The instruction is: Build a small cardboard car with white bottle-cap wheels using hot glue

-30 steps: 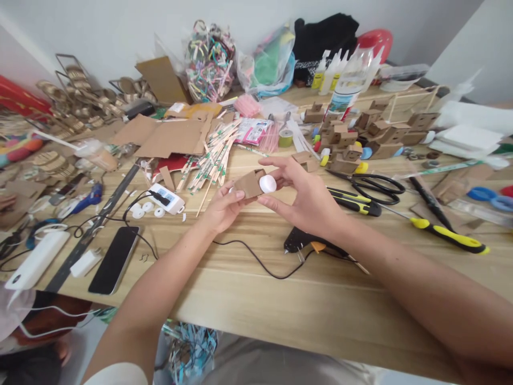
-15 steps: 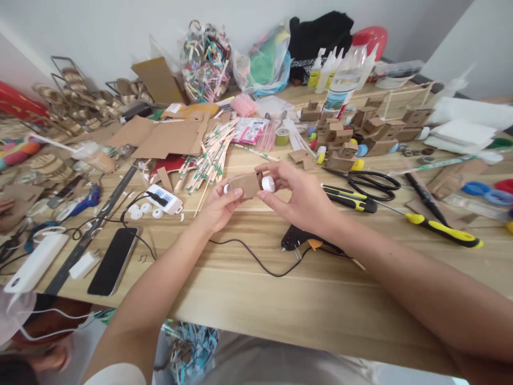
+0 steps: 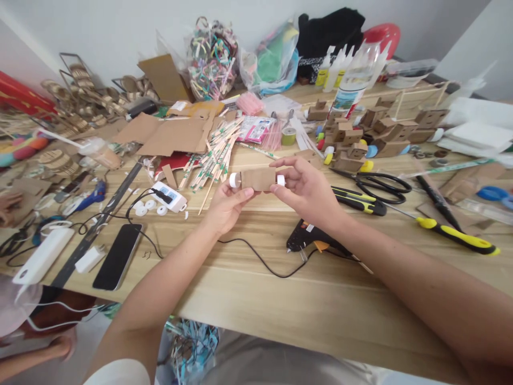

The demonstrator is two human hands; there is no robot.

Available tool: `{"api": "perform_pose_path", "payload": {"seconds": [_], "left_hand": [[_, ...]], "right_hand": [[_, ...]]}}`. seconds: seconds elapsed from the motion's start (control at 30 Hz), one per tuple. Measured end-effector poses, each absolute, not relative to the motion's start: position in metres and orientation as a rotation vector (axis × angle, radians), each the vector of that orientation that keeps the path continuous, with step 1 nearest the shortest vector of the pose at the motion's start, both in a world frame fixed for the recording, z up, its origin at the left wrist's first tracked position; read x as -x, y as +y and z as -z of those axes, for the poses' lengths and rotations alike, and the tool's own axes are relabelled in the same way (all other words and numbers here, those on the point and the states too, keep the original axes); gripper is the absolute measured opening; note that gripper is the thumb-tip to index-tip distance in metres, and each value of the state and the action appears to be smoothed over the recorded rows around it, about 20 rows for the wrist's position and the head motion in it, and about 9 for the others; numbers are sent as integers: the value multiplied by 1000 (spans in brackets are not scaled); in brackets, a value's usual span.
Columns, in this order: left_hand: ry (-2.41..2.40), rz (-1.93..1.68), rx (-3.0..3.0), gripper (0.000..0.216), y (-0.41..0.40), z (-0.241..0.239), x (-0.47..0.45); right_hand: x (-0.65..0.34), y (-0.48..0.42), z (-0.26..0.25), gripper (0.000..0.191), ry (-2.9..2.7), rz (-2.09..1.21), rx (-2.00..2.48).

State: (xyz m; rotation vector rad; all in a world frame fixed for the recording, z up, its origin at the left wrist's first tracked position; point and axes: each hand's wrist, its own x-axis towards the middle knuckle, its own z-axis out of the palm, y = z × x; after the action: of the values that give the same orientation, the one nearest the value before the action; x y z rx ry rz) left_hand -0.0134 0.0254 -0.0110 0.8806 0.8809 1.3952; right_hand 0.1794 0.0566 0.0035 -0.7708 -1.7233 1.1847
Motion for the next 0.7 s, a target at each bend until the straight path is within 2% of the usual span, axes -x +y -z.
{"api": "perform_pose_path", "payload": {"seconds": [0.13, 0.5, 0.7], "left_hand": [[915, -1445, -869, 48, 24, 15, 9], [931, -1574, -864, 50, 19, 22, -1], [939, -1687, -897, 63, 18, 20, -6]], "right_hand": [[-179, 57, -1, 40, -1702, -1210, 747], [-176, 54, -5, 55, -1634, -1370, 717], [-177, 56, -4, 53, -1797, -1156, 725]]}}
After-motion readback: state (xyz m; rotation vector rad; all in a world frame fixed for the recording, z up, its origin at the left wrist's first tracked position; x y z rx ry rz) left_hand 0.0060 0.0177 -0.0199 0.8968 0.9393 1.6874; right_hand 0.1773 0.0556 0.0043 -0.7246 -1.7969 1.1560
